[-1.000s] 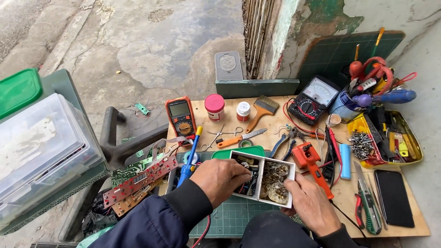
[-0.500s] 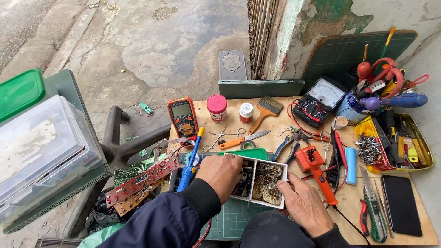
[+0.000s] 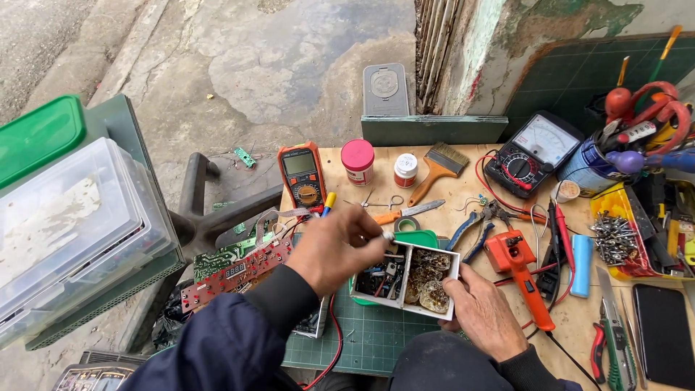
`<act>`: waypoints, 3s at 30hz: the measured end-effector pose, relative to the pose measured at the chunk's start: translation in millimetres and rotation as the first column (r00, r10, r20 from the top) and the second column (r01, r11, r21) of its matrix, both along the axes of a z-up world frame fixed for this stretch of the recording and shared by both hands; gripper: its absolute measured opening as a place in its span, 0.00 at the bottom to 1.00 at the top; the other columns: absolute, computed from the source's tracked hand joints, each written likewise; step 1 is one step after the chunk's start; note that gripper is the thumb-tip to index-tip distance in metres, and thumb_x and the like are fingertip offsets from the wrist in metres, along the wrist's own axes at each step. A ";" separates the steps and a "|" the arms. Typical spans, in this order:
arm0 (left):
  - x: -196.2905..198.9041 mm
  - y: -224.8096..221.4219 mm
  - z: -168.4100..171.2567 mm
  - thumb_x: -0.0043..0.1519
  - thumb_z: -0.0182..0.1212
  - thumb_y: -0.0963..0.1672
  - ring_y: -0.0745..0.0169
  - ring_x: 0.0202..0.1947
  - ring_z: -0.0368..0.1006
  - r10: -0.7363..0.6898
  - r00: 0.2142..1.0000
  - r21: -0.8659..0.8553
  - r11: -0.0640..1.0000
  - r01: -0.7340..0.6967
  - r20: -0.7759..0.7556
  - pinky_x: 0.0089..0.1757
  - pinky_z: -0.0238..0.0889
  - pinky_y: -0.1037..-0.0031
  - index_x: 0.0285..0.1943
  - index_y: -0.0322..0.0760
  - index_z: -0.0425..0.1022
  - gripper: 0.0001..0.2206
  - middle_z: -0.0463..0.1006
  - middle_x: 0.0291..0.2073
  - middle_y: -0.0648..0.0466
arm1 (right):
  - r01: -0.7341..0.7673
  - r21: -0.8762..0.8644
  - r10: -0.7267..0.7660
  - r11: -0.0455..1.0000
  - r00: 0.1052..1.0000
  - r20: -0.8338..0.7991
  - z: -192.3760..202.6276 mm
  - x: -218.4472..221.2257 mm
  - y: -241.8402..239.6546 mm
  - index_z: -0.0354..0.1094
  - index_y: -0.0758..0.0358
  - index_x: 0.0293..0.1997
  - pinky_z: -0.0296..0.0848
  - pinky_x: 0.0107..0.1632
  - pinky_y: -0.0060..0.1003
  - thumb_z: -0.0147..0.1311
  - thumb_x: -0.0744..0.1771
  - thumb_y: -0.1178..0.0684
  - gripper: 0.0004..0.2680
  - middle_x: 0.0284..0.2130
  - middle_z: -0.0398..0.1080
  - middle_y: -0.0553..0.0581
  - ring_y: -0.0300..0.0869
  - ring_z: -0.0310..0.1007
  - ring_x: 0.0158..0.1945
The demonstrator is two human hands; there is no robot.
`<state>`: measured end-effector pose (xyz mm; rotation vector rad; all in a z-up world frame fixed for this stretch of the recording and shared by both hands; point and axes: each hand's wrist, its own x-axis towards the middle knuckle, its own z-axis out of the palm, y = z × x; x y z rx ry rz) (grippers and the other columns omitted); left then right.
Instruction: Sorting various small electronic components into a divided storage container on a repair workbench.
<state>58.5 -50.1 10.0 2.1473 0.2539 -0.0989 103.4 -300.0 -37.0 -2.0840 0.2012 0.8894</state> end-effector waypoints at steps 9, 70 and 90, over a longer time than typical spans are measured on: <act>-37.6 65.4 27.2 0.66 0.66 0.42 0.49 0.36 0.90 0.312 0.932 -0.578 0.733 -0.359 -0.183 0.28 0.76 0.71 0.63 0.31 0.82 0.16 0.87 0.35 0.43 | -0.040 -0.106 0.036 0.994 0.999 -0.038 -1.6 12.3 12.5 0.71 0.62 0.49 0.69 0.35 0.42 0.45 0.73 0.46 0.12 0.36 0.59 0.61 0.57 0.87 0.35; -246.7 172.6 2.7 0.61 0.70 0.39 0.48 0.36 0.84 0.928 0.369 -0.807 0.185 -0.561 -0.044 0.44 0.86 0.59 0.68 0.27 0.81 0.23 0.88 0.49 0.37 | -0.190 0.577 0.180 0.795 0.981 0.075 135.8 -73.8 344.1 0.82 0.68 0.56 0.70 0.45 0.35 0.62 0.68 0.57 0.12 0.40 0.78 0.59 0.43 0.75 0.45; -195.4 198.6 7.7 0.69 0.67 0.47 0.58 0.48 0.83 0.452 0.540 0.231 0.575 -0.785 0.709 0.47 0.77 0.64 0.66 0.47 0.81 0.16 0.88 0.54 0.57 | -0.148 0.807 0.172 0.571 0.983 0.059 195.5 -83.5 359.4 0.74 0.76 0.63 0.79 0.56 0.39 0.54 0.70 0.59 0.15 0.51 0.81 0.68 0.50 0.81 0.49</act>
